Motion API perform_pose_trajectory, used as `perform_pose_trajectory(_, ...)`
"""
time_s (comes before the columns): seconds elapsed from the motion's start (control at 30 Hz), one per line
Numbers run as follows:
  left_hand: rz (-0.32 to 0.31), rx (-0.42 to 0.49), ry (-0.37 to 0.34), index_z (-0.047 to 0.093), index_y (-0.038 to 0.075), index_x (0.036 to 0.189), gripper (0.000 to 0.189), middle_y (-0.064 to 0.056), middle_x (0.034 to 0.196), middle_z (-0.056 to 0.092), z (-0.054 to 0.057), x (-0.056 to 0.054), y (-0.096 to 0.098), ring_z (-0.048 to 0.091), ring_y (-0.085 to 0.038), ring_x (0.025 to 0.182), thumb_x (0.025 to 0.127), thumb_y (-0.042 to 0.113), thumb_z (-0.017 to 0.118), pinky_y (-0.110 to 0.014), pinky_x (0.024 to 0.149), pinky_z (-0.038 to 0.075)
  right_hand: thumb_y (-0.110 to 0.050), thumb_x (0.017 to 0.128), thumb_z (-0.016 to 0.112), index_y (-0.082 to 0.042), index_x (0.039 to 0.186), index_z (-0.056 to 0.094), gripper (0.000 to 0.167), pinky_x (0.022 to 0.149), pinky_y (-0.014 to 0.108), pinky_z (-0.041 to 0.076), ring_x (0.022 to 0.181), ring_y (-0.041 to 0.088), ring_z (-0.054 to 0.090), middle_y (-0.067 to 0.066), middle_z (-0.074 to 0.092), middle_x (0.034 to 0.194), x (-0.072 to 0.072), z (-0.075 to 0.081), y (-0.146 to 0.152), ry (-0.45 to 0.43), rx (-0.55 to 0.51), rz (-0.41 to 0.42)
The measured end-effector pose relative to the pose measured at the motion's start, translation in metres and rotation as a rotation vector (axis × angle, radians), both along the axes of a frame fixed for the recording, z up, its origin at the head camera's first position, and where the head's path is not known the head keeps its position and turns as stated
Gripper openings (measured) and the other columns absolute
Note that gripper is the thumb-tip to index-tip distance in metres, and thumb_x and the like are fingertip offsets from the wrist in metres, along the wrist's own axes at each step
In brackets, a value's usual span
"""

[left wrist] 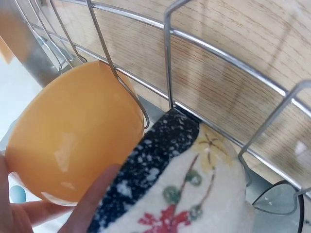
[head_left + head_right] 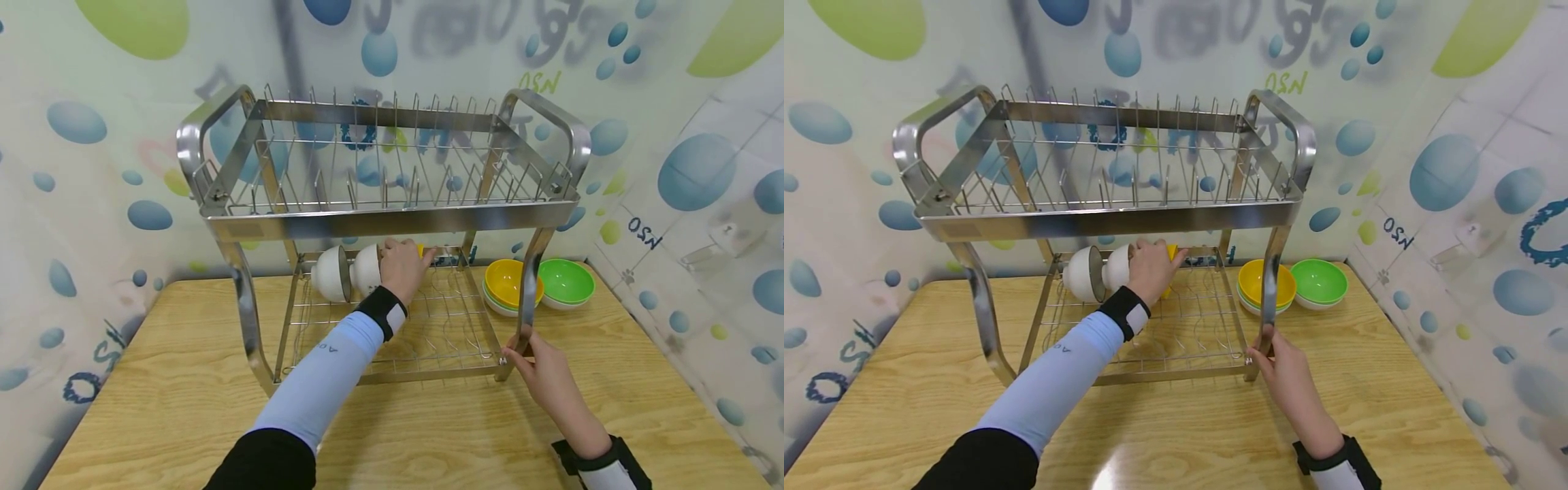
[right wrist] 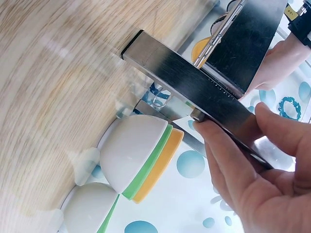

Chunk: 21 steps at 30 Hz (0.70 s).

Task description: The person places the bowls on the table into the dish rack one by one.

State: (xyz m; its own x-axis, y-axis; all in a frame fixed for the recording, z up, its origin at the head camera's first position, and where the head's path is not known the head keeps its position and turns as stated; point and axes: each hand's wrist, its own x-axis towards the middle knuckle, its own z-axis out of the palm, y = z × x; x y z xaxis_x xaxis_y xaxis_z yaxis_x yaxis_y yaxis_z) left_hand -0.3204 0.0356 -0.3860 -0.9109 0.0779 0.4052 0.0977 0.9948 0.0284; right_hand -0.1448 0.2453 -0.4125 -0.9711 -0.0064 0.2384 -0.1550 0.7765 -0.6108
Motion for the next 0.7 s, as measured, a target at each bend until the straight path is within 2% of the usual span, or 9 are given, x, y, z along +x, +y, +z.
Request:
perform_pose_trajectory(0.1,-0.001,0.037,-0.034,0.066,0.001,0.099,0.067,-0.019,0.084,0.058,0.0005,0.0001,0.0000,0.059,-0.025,0.063,0.094,0.062,0.038,-0.027,0.045,0.049,-0.013,0.090,0.064,-0.007,0.096,0.055,0.013,0.071,0.041,0.057,0.080,0.019,0.063,0.004,0.061,0.081,0.0004,-0.0002,0.0000,-0.003,-0.001,-0.003)
perform_pose_trajectory(0.27,0.005,0.036,-0.034,0.068,-0.001,0.096,0.071,-0.014,0.079,0.055,0.0016,0.0016,0.0012,0.054,-0.018,0.049,0.093,0.063,0.038,-0.023,0.036,0.039,-0.014,0.089,0.065,-0.007,0.096,0.055,0.014,0.070,0.039,0.057,0.079,0.018,0.062,0.004,0.061,0.081,0.0008,-0.0006,-0.0001,0.005,0.003,-0.003)
perform_pose_trajectory(0.4,0.018,-0.043,0.006,0.067,0.000,0.081,0.070,-0.010,0.073,0.055,0.0027,0.0042,0.0016,0.044,-0.011,0.038,0.091,0.064,0.040,-0.021,0.031,0.030,-0.014,0.089,0.065,-0.007,0.096,0.055,0.014,0.070,0.039,0.057,0.078,0.017,0.062,0.004,0.061,0.081,0.0012,-0.0004,-0.0004,0.009,0.005,-0.003)
perform_pose_trajectory(0.53,0.036,-0.166,0.050,0.063,0.007,0.066,0.069,-0.004,0.067,0.057,0.0025,0.0065,0.0013,0.034,-0.006,0.033,0.091,0.066,0.036,-0.020,0.030,0.024,-0.014,0.089,0.065,-0.007,0.096,0.055,0.014,0.070,0.039,0.057,0.077,0.017,0.061,0.004,0.061,0.081,0.0012,-0.0006,-0.0003,0.010,0.006,-0.003)
perform_pose_trajectory(0.7,0.025,-0.192,0.067,0.060,0.009,0.059,0.069,-0.005,0.066,0.059,0.0025,0.0086,0.0003,0.031,-0.007,0.031,0.090,0.066,0.038,-0.021,0.029,0.021,-0.012,0.089,0.065,-0.007,0.096,0.054,0.014,0.069,0.039,0.057,0.077,0.017,0.061,0.004,0.061,0.080,0.0008,-0.0016,-0.0003,0.016,0.012,-0.002)
